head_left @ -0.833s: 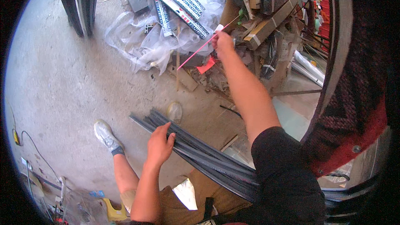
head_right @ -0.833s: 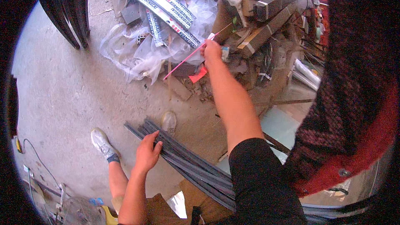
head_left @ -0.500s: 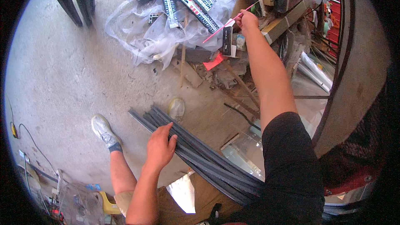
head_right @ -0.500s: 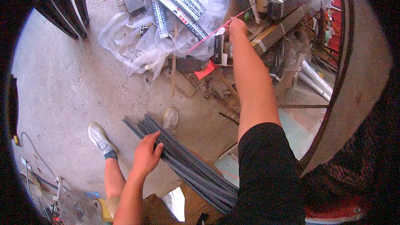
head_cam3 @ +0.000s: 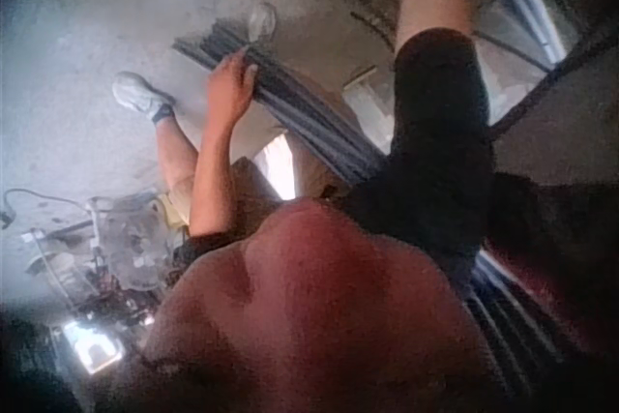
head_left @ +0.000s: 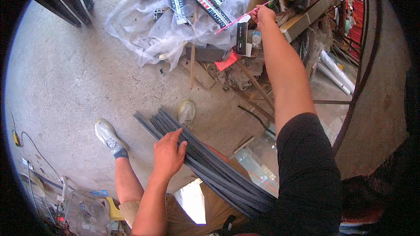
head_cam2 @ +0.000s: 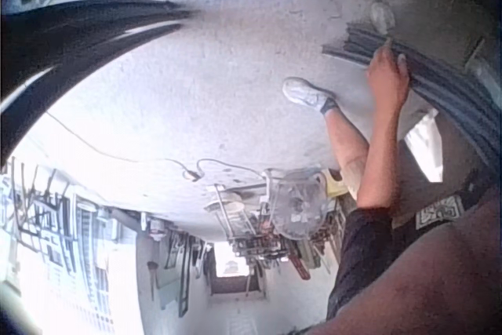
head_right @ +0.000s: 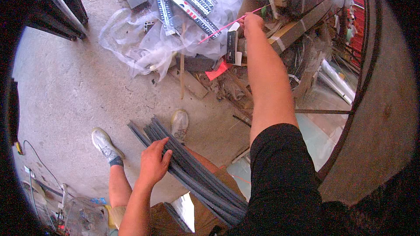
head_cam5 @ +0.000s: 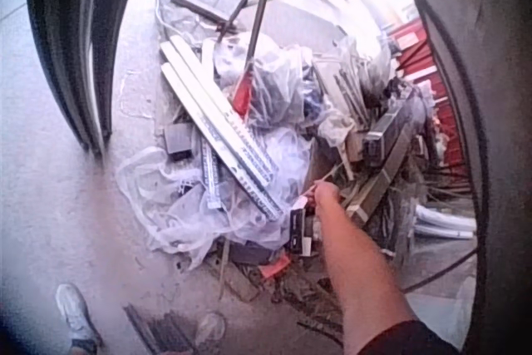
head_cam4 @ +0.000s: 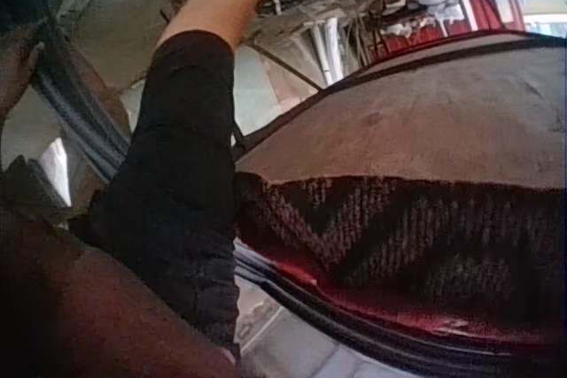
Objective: The person uses a lighter to heat a segment of heat-shrink tubing on a thin rod, then moves and handles a frame segment and other materials.
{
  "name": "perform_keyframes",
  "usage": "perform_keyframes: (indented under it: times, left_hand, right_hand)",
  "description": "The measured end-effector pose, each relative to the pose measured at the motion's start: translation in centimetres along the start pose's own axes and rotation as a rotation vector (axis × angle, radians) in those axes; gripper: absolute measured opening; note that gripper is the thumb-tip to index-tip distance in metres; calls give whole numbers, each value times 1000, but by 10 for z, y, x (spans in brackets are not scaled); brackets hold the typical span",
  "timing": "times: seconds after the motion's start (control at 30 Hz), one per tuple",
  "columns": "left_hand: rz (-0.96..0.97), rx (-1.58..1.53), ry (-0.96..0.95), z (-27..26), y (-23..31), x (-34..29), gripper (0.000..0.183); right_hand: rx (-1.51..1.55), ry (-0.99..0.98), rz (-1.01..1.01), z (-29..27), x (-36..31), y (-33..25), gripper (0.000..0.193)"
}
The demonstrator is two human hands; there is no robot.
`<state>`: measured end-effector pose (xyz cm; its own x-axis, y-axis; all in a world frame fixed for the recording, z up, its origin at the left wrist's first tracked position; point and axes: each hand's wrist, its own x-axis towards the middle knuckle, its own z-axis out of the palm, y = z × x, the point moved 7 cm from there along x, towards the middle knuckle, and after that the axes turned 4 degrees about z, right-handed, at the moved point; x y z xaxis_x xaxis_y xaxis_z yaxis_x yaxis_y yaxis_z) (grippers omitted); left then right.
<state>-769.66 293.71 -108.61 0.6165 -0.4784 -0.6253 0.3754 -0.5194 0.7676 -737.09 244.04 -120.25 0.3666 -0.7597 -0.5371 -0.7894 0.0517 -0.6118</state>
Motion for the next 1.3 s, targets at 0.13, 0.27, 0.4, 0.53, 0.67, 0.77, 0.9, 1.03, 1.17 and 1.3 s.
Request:
perform_keyframes:
  times: [0.13,0.27,0.4,0.53,0.67,0.77,0.9,1.03,1.17,1.3]
  left_hand:
    - [-34,18,-4,1,-5,-2,43]
    - [13,52,-4,-1,2,4,43]
    - [1,60,6,0,-1,3,43]
    - [-27,66,-30,2,0,4,43]
    - [-44,49,-23,-1,0,4,43]
    - [-34,50,-14,-1,0,4,43]
    - [-6,65,-19,-2,2,3,43]
    - [-15,63,-27,-1,0,2,43]
    - [-6,52,-14,0,0,3,43]
    - [-20,56,-5,-1,-1,3,42]
  right_hand:
    - [-65,32,6,9,-15,0,22]
    - [18,-61,38,-3,16,-1,23]
    - [9,-50,0,7,16,-8,24]
    - [4,2,-40,-6,31,-17,24]
    - [-72,85,-51,-15,34,-22,23]
    - [-44,23,-49,-18,40,-18,22]
    - [-22,67,-40,-13,33,-13,17]
    - [-63,57,-52,-5,24,-15,20]
    - [-62,23,-36,-1,28,-12,21]
    - [-43,-12,-4,7,21,-1,22]
